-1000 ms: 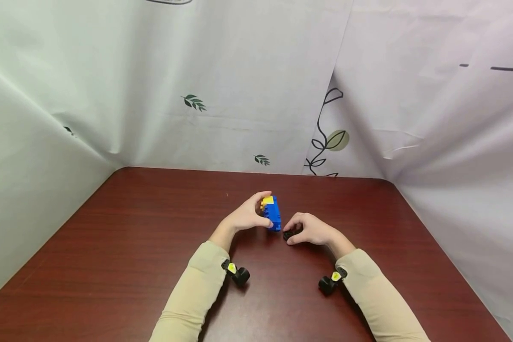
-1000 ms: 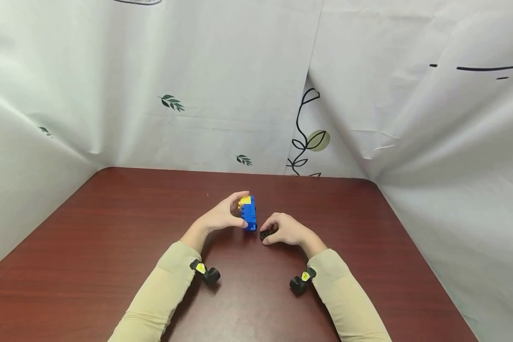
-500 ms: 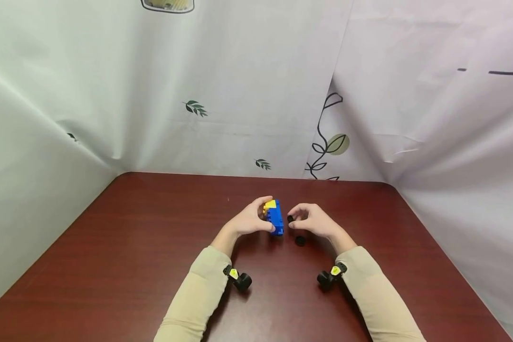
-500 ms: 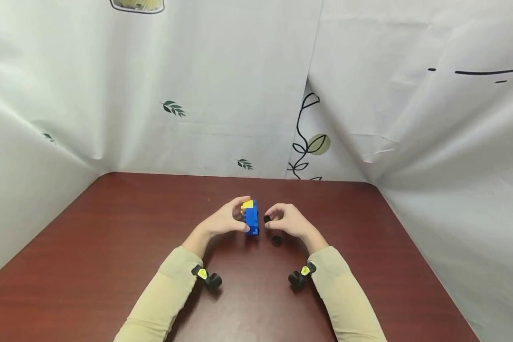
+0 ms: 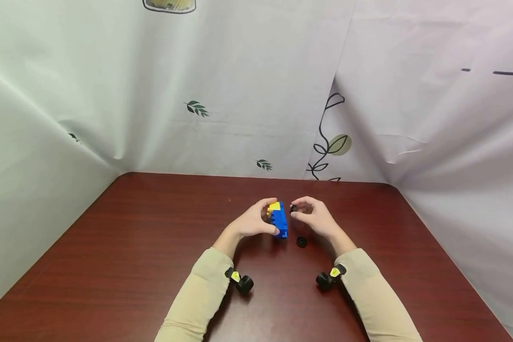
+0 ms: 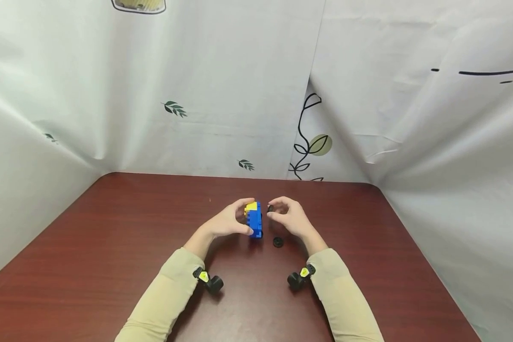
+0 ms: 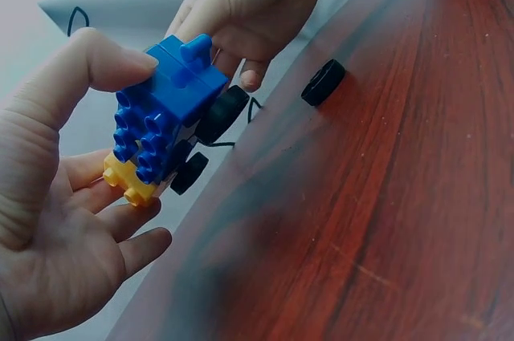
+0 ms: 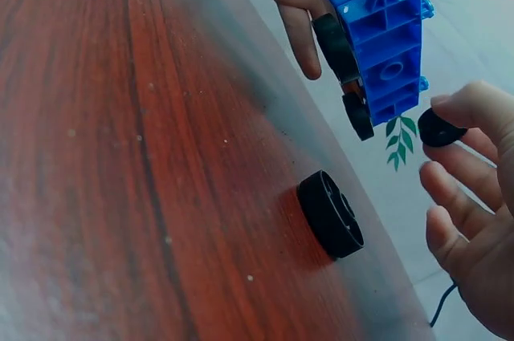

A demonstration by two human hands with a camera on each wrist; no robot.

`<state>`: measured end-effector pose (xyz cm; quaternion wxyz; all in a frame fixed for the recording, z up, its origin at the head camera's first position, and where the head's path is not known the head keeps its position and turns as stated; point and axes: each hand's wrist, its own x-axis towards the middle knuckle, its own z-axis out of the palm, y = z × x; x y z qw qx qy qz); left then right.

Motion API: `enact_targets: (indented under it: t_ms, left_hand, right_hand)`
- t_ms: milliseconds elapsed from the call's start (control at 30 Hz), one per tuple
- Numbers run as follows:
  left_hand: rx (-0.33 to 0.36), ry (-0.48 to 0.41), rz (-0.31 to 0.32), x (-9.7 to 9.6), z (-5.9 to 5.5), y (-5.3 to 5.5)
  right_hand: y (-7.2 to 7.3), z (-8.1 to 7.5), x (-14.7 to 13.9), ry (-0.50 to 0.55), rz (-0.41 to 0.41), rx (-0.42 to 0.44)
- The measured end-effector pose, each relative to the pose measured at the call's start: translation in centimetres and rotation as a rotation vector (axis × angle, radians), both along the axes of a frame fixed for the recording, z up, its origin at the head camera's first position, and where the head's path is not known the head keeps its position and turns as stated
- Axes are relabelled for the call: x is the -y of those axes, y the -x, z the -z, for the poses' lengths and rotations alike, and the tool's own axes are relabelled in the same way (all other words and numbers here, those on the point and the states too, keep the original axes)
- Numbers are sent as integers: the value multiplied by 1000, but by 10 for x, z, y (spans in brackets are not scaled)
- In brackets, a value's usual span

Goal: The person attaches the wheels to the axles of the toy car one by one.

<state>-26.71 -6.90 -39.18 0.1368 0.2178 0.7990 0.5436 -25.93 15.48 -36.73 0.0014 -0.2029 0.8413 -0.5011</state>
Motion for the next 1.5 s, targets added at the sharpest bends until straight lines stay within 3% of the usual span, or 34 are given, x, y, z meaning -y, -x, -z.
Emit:
enact_targets:
  t_ms: [267, 500, 700, 900, 1233, 1500]
  left_hand:
    - [-3, 14, -3, -4, 0, -1]
    - [-36, 70, -33, -7, -1, -3]
    - [-55, 66, -21, -8, -2, -4]
    - [-78, 98, -4, -10, -2, -5]
    - [-82, 112, 5, -12, -2, -6]
    - [-77, 97, 22, -13, -1, -4]
  right_hand:
    - [18, 24, -7, 142, 31, 3]
    - [4, 6, -2, 183, 69, 20]
    - [15, 22, -4, 214, 95, 11]
    - [17, 28, -3, 219, 96, -4]
    - [-2, 4, 3, 197, 73, -10]
    - [-5, 0, 7, 175, 55, -24]
